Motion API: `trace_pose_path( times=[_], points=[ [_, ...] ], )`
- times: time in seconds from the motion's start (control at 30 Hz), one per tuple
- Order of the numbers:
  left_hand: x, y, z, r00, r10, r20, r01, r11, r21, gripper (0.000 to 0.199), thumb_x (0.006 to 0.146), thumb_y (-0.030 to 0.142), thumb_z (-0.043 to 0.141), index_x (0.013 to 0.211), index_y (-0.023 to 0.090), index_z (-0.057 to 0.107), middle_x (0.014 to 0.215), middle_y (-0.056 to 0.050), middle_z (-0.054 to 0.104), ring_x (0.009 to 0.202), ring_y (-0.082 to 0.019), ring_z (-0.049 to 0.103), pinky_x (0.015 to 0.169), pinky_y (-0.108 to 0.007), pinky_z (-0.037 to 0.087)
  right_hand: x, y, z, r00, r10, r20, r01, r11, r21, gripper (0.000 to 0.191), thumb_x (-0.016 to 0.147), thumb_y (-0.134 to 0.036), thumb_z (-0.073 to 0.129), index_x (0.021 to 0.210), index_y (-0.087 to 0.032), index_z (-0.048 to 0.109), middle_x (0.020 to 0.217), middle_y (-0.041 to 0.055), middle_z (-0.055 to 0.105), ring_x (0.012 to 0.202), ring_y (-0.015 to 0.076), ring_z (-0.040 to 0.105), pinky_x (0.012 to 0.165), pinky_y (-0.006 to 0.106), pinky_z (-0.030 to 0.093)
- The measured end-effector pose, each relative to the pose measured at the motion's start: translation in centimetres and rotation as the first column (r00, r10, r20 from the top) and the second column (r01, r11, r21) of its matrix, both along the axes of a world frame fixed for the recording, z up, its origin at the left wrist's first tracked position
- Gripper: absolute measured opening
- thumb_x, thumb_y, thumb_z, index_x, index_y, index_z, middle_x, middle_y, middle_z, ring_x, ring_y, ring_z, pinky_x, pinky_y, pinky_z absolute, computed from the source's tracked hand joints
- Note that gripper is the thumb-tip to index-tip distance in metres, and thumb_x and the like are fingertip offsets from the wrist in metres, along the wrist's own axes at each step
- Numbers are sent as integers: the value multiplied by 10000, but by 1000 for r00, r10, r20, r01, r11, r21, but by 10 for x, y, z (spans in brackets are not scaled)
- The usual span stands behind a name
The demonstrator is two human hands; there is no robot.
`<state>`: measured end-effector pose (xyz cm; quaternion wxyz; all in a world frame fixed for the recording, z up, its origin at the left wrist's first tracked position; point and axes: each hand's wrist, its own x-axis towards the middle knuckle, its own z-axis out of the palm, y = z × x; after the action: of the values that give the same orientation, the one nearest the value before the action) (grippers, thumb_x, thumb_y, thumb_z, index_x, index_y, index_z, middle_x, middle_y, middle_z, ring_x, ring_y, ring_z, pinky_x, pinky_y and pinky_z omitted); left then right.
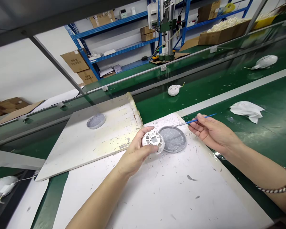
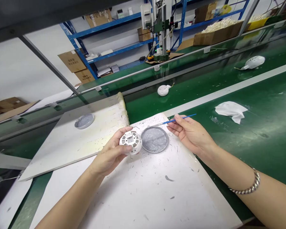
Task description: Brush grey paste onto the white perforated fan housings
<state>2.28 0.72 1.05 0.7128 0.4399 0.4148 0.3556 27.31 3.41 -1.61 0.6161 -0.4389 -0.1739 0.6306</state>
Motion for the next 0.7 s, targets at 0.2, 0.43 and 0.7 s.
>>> trace_pose_path(
  times=[0.2,0.43,0.7],
  points=[
    [2,-8,-8,991,-129,-25,130,991,39,686,717,153,768,1309,290,449,1024,-6,586,896,-122,531,810,-250,397,-8,-19,4,989,24,143,-58,969,240,233,674,-329,851,703,-183,673,733,-19,684,686,104,691,724,193,609],
    [3,-12,-7,992,-128,-16,129,991,43,689,718,167,772,1314,312,459,1022,-7,579,864,-125,520,775,-249,394,-10,-45,5,845,-143,515,-239,761,604,43,841,-252,709,863,-290,708,837,-27,716,811,157,722,796,287,605],
    [3,-12,-5,990,-142,2,142,989,39,664,722,159,772,1294,315,474,1009,-2,582,846,-114,517,765,-241,406,2,-51,7,680,-297,670,-545,406,733,467,808,-19,628,1138,-344,686,969,5,756,909,238,726,800,435,613]
  ],
)
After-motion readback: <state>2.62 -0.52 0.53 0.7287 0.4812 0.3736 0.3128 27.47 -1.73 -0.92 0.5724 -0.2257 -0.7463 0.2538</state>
